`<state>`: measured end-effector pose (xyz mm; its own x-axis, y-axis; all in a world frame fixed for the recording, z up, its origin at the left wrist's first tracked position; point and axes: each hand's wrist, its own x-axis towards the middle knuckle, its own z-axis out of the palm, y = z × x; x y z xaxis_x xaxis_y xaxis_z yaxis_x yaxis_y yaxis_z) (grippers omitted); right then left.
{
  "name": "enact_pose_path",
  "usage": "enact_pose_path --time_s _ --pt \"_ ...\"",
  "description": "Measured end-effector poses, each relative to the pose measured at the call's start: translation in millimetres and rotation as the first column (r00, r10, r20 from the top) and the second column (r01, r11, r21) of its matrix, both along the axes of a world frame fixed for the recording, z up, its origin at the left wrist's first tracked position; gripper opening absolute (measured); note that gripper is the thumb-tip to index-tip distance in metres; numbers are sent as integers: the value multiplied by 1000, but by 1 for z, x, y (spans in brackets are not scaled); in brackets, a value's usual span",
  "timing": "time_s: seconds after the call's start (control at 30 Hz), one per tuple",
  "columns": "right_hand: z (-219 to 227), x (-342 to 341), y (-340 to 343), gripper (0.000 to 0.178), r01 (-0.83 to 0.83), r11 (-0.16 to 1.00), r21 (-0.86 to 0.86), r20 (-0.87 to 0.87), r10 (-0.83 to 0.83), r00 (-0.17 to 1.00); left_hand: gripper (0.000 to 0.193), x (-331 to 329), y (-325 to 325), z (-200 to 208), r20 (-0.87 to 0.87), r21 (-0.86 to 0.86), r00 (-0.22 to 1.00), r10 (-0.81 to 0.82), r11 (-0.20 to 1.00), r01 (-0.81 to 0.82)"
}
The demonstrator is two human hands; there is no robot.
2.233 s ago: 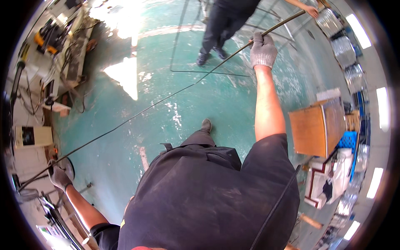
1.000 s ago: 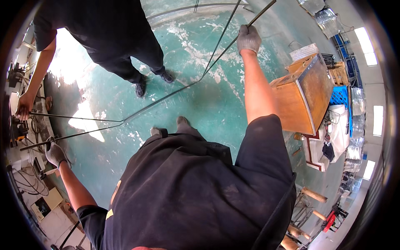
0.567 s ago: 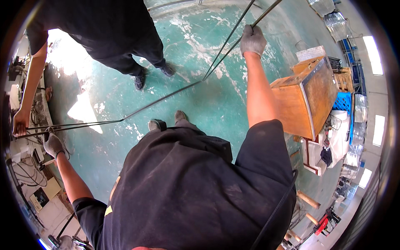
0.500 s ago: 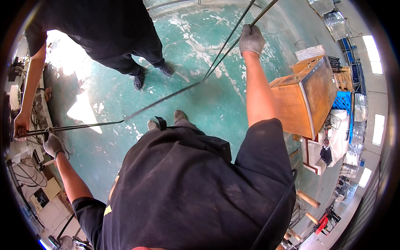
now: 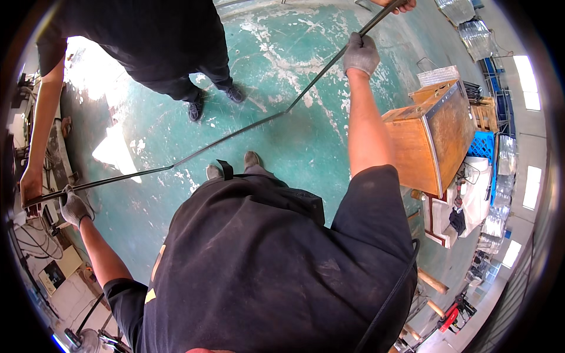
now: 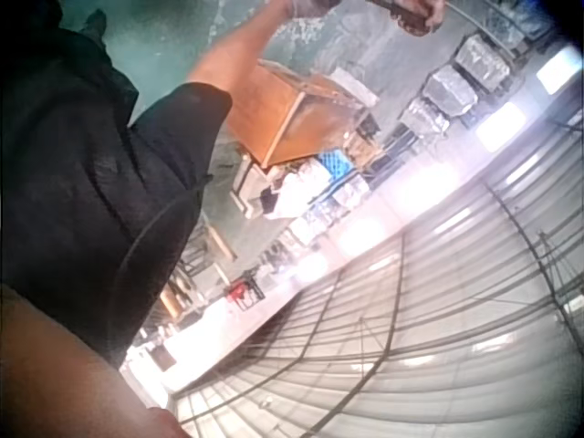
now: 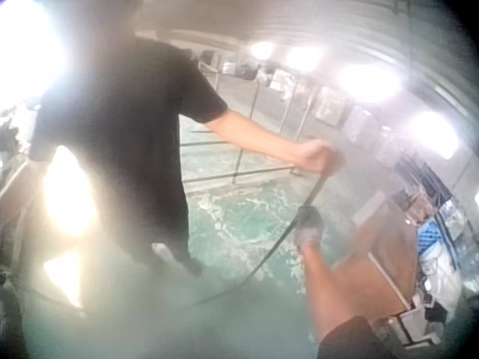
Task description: The person measures and handles long metal rods using a tape measure, then assembles them into rectangular frames. The person places the assembled frames onto a nearby rack while other workers handle similar rods in the background.
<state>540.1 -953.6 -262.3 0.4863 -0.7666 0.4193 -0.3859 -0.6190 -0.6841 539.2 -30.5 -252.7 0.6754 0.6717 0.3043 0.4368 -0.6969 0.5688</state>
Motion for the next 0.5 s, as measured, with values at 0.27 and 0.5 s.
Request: enact_pose_path --time_s 0.27,0.5 --pt "2 -6 2 33 27 998 55 79 -32 996 44 -6 -13 4 35 28 998 -55 998 54" --pt "-6 -1 -6 37 63 996 -56 45 -61 997 44 -12 2 -13 45 -32 997 70 997 -68"
